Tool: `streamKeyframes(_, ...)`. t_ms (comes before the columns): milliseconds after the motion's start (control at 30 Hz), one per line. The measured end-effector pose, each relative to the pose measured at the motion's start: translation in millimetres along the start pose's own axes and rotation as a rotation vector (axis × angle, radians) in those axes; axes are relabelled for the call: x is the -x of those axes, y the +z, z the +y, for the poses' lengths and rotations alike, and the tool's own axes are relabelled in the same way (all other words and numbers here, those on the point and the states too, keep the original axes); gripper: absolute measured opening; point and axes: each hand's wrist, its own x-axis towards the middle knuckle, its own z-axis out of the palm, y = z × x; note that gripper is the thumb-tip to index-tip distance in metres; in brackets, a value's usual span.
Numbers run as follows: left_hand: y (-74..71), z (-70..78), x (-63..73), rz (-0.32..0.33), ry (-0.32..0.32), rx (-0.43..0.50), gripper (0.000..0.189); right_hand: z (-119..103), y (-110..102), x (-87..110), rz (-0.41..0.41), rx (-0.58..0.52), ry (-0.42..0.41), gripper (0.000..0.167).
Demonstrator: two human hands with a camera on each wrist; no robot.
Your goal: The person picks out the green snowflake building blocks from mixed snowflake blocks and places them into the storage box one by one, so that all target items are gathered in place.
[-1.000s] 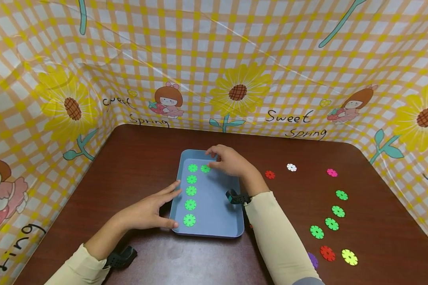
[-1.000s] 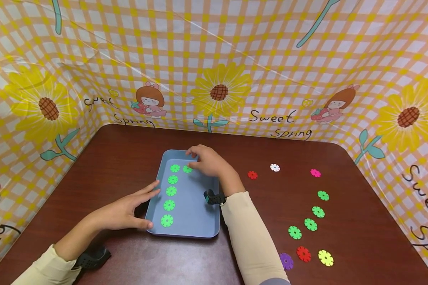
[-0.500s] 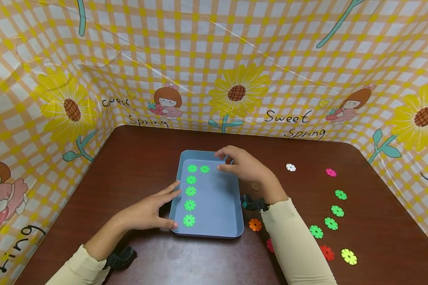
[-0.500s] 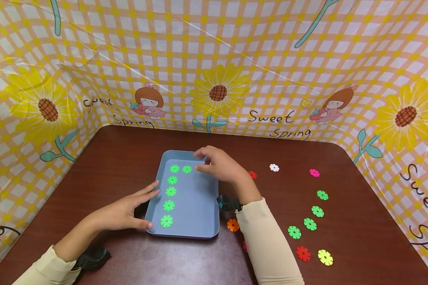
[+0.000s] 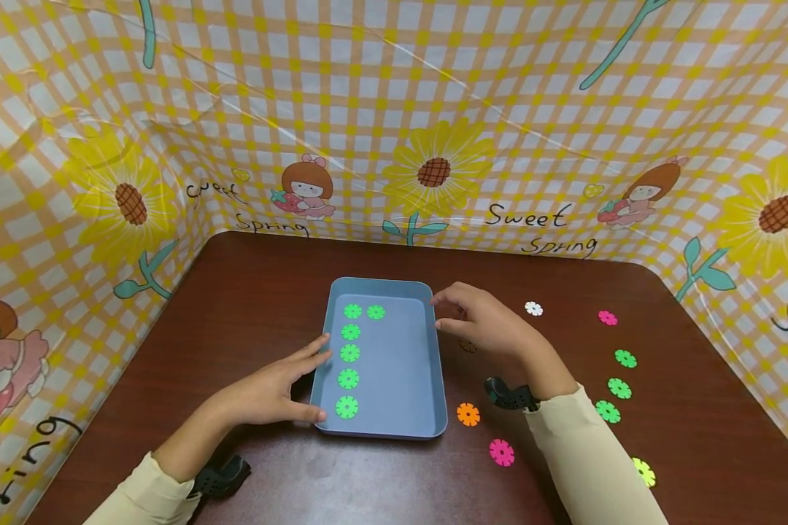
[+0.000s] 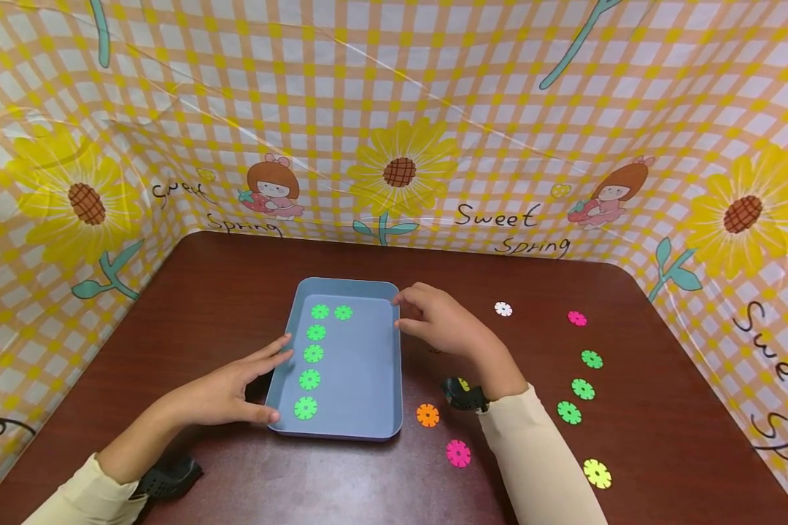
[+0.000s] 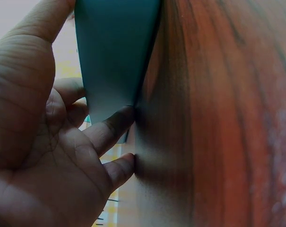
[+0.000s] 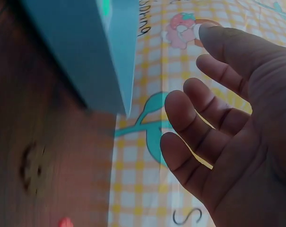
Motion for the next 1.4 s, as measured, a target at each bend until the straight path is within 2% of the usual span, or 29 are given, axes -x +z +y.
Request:
streamKeyframes(300,0.2,0.7,0.2,-0.010,-0.011,0.009,0.097,16,-11,36.3,0.027,0.097,0.034,0.027)
streamKeyframes(700,0.4,3.1,-0.6,-0.022,-0.006,0.045,0.098,32,-23,94.4,0.077,0.199,0.056,0.029)
streamKeyframes(1000,-0.7,3.1,-0.3,-0.022,0.011,0.038,0.097,41,-24,131.5,0.143,0.219,0.032,0.028)
streamKeyframes(1400,0.5,0.5,-0.4,-0.022,0.012,0.020,0.097,56,-26,174.1,0.137,0.205,0.120,0.029)
